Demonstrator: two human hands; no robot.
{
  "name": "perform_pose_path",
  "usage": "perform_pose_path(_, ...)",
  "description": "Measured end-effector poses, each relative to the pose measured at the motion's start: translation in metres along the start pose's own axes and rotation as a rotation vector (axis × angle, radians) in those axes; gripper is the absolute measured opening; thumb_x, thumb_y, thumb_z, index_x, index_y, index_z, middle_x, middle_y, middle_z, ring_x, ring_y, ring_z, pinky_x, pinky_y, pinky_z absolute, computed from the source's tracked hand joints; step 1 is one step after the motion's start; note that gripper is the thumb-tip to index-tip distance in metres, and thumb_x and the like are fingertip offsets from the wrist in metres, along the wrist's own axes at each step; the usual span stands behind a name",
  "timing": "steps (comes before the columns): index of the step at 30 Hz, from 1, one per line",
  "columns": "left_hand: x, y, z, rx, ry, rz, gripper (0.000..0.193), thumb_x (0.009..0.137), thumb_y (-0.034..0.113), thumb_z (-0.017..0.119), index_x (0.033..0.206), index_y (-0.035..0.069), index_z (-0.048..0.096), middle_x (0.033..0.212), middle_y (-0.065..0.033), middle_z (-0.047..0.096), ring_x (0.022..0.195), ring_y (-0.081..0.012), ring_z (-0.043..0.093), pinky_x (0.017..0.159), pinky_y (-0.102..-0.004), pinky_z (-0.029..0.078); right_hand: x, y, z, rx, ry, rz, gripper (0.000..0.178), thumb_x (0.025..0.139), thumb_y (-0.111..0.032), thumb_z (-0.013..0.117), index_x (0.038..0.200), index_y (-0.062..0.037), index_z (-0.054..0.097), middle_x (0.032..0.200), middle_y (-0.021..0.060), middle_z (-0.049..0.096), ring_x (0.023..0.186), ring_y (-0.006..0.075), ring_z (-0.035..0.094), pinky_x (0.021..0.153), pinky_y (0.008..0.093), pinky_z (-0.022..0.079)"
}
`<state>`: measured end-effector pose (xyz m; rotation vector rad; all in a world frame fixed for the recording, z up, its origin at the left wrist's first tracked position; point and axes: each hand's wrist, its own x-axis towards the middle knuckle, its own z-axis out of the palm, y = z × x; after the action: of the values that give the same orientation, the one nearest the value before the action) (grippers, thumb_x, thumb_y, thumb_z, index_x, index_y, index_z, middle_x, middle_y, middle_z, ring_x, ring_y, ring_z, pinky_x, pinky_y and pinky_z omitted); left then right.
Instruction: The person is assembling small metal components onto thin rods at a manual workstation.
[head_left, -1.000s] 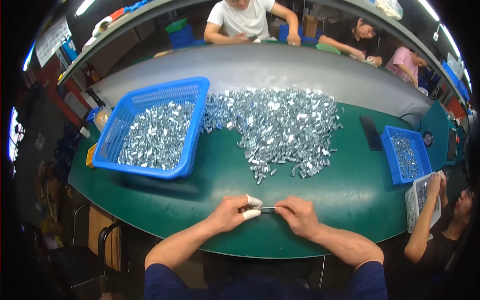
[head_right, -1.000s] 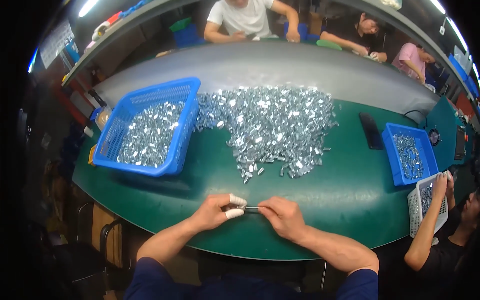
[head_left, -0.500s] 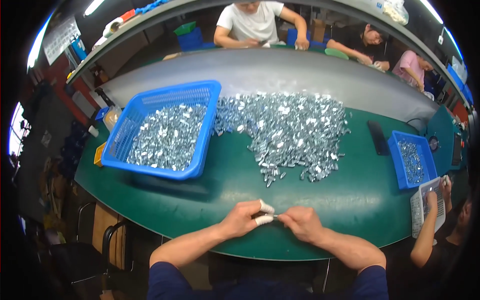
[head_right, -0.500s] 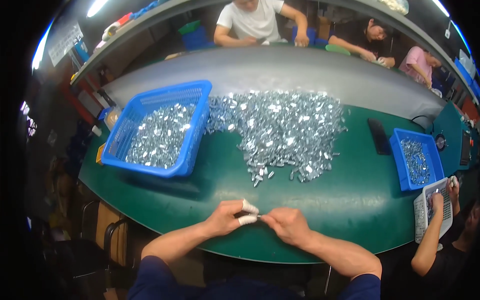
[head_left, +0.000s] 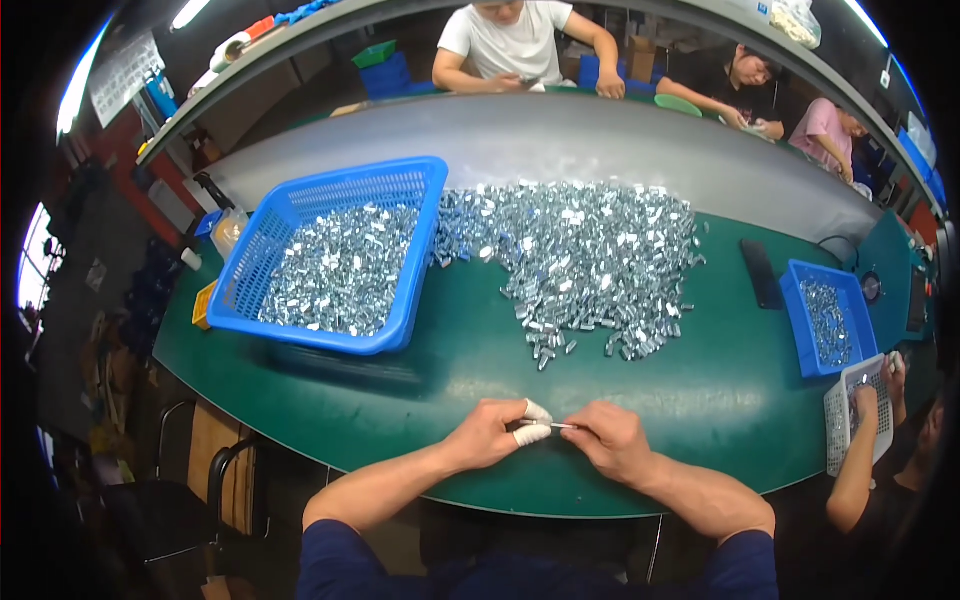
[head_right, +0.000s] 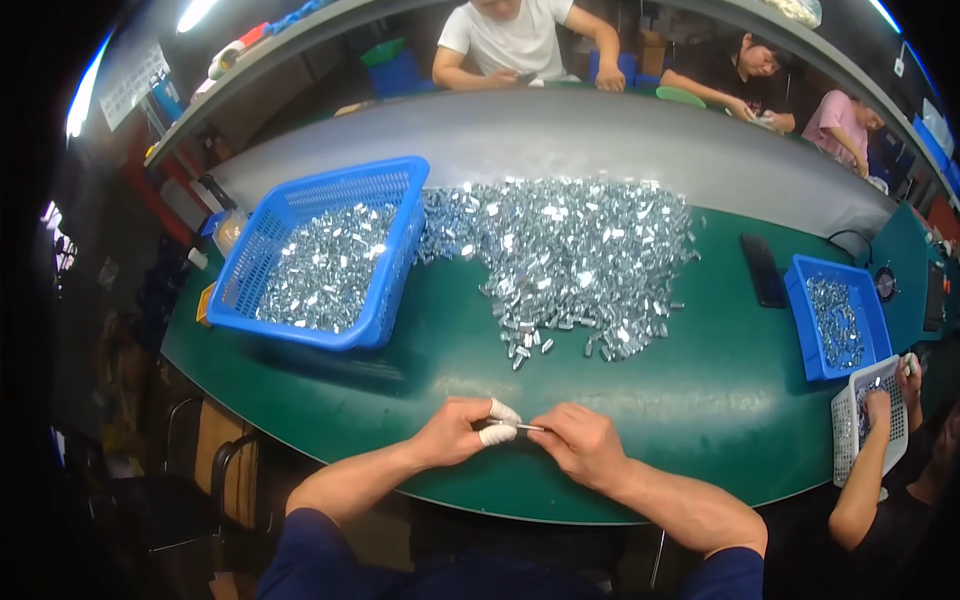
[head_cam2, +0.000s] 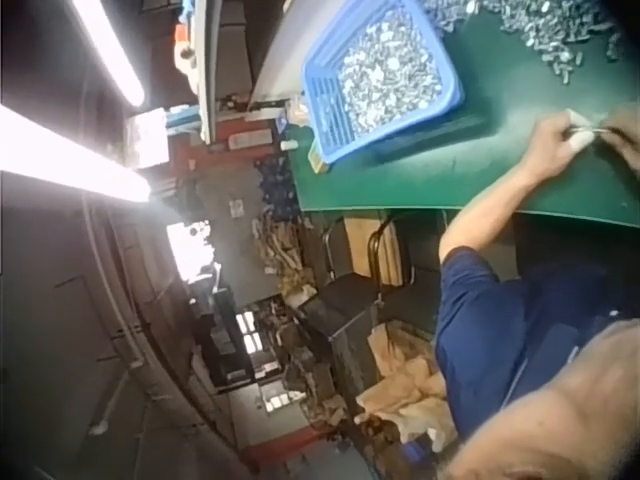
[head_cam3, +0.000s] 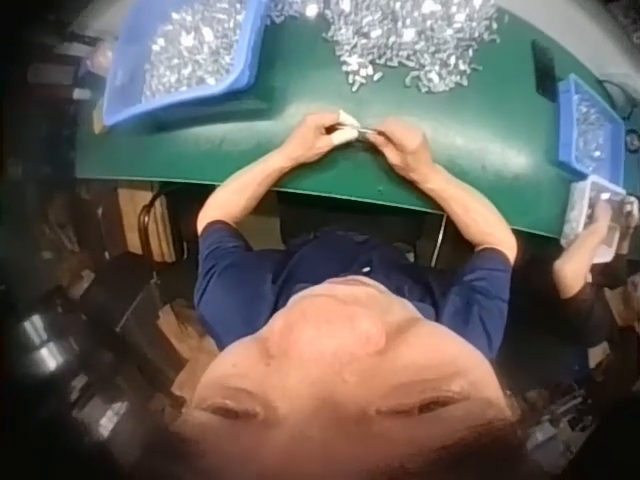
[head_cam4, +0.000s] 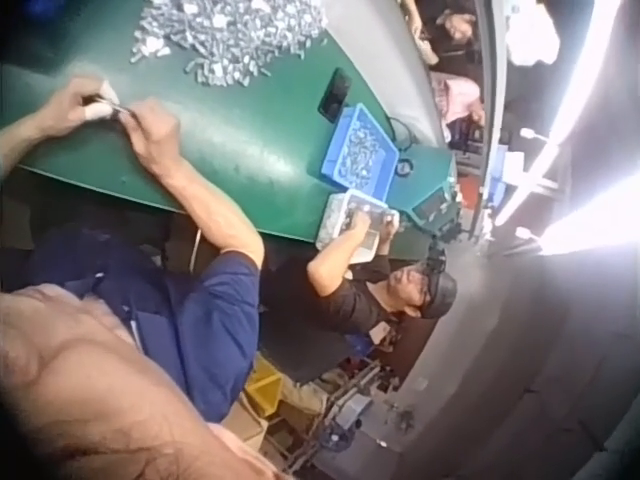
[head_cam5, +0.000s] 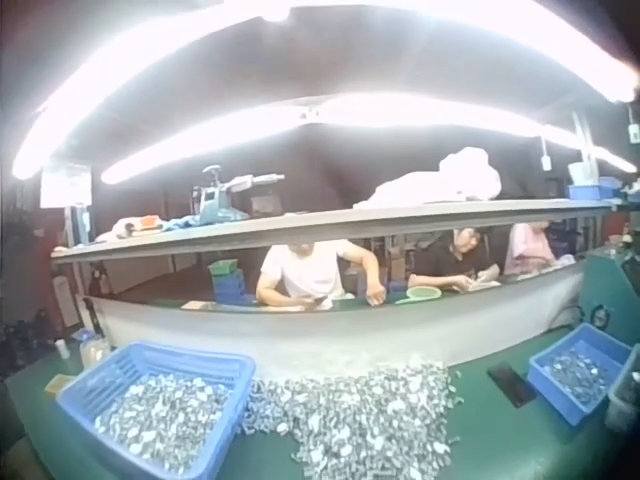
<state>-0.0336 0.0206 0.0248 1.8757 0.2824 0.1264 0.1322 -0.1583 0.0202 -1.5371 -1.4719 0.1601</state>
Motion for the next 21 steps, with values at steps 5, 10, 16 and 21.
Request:
perform_pose_path(5, -0.001, -0.005, 0.002, -0.112, -0.015, 0.051, 0.024, 0.101, 0.019, 0.072, 0.116, 0.001, 0.072, 0.095, -0.0067, 0.076, 0.086, -0.0120, 0.069, 0.077, -0.0307, 0.057, -0.001, 0.003, 0.000, -0.028, 0.018, -0.049, 0.010, 0.086, -0.007, 0.080, 0.091, -0.0052, 0.072, 0.076, 0.0081, 0.065, 0.066, 0.0277, 0.064, 0.059, 0.0389, 0.050)
perform_pose_path(10, 0.003, -0.006, 0.005, -0.022, -0.046, 0.050, 0.020, 0.101, 0.013, 0.071, 0.116, 0.000, 0.072, 0.096, -0.0085, 0.077, 0.088, -0.0151, 0.073, 0.078, -0.0327, 0.058, -0.005, 0.004, 0.001, -0.081, -0.037, -0.051, 0.007, 0.088, -0.009, 0.079, 0.090, -0.0056, 0.073, 0.076, 0.0097, 0.066, 0.067, 0.0295, 0.065, 0.059, 0.0392, 0.051)
perform_pose_path(16, 0.006, -0.013, 0.012, 0.343, 0.199, 0.484, 0.019, 0.095, 0.011, 0.076, 0.110, -0.001, 0.073, 0.091, -0.0134, 0.075, 0.080, -0.0202, 0.073, 0.070, -0.0342, 0.057, 0.001, -0.005, 0.004, 0.214, -0.078, 0.379, 0.020, 0.099, -0.017, 0.068, 0.088, -0.0011, 0.072, 0.072, 0.0101, 0.070, 0.062, 0.0208, 0.067, 0.058, 0.0341, 0.050)
perform_pose_path(21, 0.012, -0.017, 0.016, 0.367, 0.230, 0.494, 0.018, 0.093, 0.008, 0.078, 0.107, -0.002, 0.073, 0.089, -0.0133, 0.074, 0.079, -0.0208, 0.072, 0.069, -0.0337, 0.057, -0.007, 0.013, 0.012, 0.381, -0.078, 0.545, 0.028, 0.104, -0.024, 0.064, 0.091, 0.0000, 0.072, 0.070, 0.0069, 0.071, 0.063, 0.0130, 0.066, 0.059, 0.0315, 0.051)
